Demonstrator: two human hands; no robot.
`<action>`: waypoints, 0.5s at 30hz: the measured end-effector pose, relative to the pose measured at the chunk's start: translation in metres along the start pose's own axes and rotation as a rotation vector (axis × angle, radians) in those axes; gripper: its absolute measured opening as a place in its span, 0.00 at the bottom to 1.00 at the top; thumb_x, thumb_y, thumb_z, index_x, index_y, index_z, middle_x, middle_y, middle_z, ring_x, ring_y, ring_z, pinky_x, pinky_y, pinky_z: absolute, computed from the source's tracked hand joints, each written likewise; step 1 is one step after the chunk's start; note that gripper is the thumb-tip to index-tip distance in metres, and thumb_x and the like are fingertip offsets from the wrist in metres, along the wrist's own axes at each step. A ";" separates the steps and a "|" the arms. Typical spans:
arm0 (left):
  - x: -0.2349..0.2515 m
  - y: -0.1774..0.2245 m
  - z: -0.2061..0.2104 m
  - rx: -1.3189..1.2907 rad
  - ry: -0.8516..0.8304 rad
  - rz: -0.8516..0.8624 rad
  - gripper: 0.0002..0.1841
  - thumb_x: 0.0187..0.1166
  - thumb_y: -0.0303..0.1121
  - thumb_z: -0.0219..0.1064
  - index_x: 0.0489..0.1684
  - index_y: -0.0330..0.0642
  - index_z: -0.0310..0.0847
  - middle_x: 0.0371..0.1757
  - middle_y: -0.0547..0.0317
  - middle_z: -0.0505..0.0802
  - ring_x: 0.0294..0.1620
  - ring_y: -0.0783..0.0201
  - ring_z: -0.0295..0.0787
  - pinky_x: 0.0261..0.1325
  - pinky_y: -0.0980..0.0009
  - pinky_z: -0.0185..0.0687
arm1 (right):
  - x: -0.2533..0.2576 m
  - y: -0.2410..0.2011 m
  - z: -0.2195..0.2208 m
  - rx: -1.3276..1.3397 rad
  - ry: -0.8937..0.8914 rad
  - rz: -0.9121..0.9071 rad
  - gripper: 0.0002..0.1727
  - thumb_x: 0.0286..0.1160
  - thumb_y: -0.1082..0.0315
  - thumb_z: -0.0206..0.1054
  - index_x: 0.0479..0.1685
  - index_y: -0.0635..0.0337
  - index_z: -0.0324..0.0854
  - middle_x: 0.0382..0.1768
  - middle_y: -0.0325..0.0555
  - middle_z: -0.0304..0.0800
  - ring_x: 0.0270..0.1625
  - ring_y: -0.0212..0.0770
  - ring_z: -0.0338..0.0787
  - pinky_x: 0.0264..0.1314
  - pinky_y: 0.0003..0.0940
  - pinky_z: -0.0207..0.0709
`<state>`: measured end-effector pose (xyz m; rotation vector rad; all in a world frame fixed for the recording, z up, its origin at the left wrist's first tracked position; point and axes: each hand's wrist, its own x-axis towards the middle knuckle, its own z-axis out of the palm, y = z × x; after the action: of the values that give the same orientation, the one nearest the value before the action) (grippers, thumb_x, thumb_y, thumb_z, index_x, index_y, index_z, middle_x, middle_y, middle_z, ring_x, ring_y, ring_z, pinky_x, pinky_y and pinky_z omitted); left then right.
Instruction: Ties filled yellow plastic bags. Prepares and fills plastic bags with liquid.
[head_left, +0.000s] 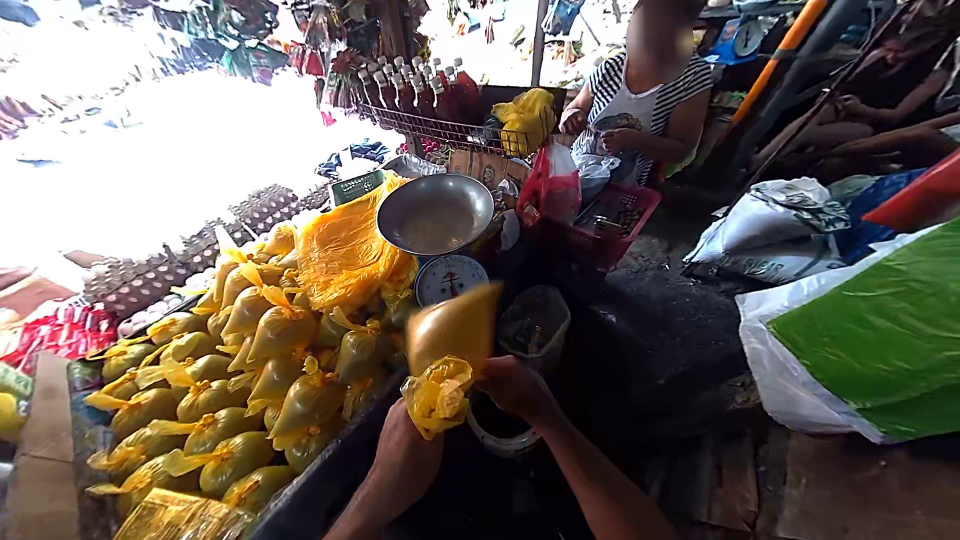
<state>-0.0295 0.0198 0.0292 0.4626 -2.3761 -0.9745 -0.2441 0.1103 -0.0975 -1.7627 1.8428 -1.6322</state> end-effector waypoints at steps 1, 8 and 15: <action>0.002 0.001 -0.001 0.029 -0.036 -0.031 0.09 0.75 0.35 0.68 0.47 0.44 0.88 0.42 0.65 0.95 0.51 0.74 0.91 0.61 0.67 0.88 | 0.001 0.008 -0.009 -0.060 -0.073 -0.103 0.22 0.88 0.50 0.58 0.36 0.56 0.89 0.29 0.43 0.92 0.35 0.39 0.93 0.40 0.46 0.88; -0.004 -0.003 0.004 -0.243 -0.049 -0.120 0.11 0.79 0.30 0.66 0.54 0.37 0.85 0.47 0.62 0.94 0.51 0.75 0.91 0.62 0.71 0.89 | 0.009 -0.044 0.029 0.155 0.093 0.632 0.08 0.72 0.72 0.72 0.44 0.69 0.88 0.38 0.46 0.93 0.44 0.30 0.92 0.55 0.28 0.87; 0.009 0.005 -0.011 -0.291 -0.203 -0.293 0.10 0.80 0.34 0.68 0.52 0.41 0.86 0.44 0.63 0.94 0.48 0.73 0.91 0.58 0.69 0.89 | 0.016 0.015 -0.007 0.061 -0.237 -0.130 0.25 0.89 0.47 0.57 0.33 0.56 0.88 0.27 0.43 0.92 0.34 0.37 0.93 0.38 0.43 0.87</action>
<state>-0.0311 0.0126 0.0423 0.6354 -2.3257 -1.5401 -0.2635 0.0985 -0.0968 -1.9887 1.5897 -1.4291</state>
